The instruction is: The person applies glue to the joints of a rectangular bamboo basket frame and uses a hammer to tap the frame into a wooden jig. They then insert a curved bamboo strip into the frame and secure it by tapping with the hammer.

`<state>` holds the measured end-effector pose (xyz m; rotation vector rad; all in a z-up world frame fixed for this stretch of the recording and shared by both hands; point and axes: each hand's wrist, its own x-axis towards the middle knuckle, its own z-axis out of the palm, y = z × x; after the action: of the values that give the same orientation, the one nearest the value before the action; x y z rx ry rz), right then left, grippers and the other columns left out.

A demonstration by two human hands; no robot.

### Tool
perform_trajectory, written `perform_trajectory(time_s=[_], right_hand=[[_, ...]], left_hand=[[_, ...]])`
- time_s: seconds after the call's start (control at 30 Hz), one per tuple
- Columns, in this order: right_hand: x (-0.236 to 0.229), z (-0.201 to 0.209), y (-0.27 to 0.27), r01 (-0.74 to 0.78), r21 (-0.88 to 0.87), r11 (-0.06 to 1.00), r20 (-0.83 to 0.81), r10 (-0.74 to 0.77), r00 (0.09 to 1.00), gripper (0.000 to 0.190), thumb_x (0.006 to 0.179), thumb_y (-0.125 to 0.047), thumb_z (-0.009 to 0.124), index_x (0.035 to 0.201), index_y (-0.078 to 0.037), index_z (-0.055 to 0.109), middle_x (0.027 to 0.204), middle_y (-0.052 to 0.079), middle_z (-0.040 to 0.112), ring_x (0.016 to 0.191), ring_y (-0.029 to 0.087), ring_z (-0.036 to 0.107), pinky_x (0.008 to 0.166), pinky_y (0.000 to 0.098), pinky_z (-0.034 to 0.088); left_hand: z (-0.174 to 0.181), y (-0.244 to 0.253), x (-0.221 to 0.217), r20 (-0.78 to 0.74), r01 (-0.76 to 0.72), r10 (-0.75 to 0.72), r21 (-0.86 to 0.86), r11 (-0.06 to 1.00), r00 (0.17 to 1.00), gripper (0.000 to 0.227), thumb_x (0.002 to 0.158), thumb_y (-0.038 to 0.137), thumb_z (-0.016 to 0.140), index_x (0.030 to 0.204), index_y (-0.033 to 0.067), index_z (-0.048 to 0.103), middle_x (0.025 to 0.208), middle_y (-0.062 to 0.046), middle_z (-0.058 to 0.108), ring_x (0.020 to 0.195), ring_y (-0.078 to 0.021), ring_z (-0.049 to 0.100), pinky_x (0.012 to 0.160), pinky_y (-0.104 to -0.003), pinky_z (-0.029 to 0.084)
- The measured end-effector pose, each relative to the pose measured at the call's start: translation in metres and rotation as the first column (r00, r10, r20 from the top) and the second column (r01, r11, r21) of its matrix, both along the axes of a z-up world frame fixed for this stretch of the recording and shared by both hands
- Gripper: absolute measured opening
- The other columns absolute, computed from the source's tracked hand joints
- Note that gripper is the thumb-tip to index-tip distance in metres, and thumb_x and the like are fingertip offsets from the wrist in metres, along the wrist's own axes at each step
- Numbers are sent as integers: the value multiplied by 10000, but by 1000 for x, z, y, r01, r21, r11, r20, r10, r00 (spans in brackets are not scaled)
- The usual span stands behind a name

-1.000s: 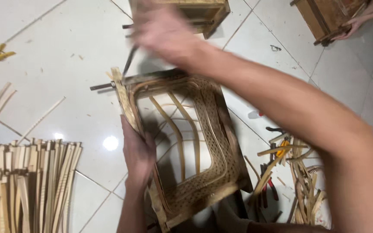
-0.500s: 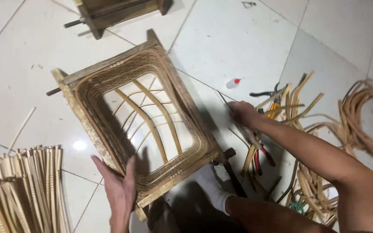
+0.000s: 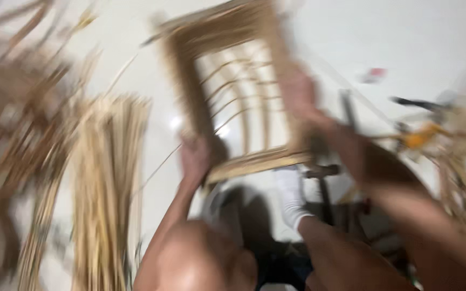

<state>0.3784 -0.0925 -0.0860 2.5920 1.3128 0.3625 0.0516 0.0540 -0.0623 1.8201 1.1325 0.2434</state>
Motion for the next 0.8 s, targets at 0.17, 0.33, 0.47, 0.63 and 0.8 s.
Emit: perform_trajectory(time_s=[0.17, 0.33, 0.47, 0.63, 0.8], right_hand=[[5, 57, -53, 588, 214, 780, -955, 42, 292, 526, 1051, -358, 705, 1441, -14, 628, 1085, 174, 724, 820, 219, 553, 689, 411, 472], [-75, 119, -153, 524, 505, 685, -821, 195, 536, 443, 1058, -250, 576, 1406, 11, 494, 1257, 62, 596, 1145, 139, 561, 985, 268, 442], [-132, 145, -187, 556, 441, 705, -809, 44, 586, 473, 1033, -243, 596, 1428, -5, 489, 1217, 70, 622, 1105, 141, 584, 952, 268, 469], [-272, 147, -157, 466, 277, 840, -899, 56, 433, 517, 1002, -234, 620, 1454, -25, 483, 1166, 79, 654, 1054, 144, 613, 910, 269, 503], [-284, 159, -123, 314, 94, 945, -935, -24, 353, 566, 971, -225, 645, 1481, -45, 477, 1116, 89, 687, 1004, 146, 642, 868, 269, 537]], left_hand=[[15, -25, -8, 276, -132, 122, 18, 991, 953, 814, 934, 396, 677, 1495, -106, 368, 1138, -300, 676, 1028, -389, 683, 851, -436, 527], [-29, -5, -131, 397, -505, 426, 116, 856, 813, 405, 1035, 234, 578, 1368, 3, 571, 1240, -199, 694, 1134, -295, 716, 993, -388, 560], [-47, 89, -226, -72, -105, 454, 930, 353, 888, 306, 894, 215, 704, 1114, 3, 710, 934, -156, 688, 831, -271, 650, 742, -372, 528], [-44, 124, -241, -135, -93, 338, 809, 580, 931, 95, 988, 56, 687, 1070, 14, 713, 962, -142, 685, 871, -273, 655, 787, -397, 536], [12, 80, -221, 265, -389, 286, 578, 718, 921, 136, 958, 51, 731, 1084, 8, 706, 972, -150, 654, 833, -247, 632, 706, -346, 516]])
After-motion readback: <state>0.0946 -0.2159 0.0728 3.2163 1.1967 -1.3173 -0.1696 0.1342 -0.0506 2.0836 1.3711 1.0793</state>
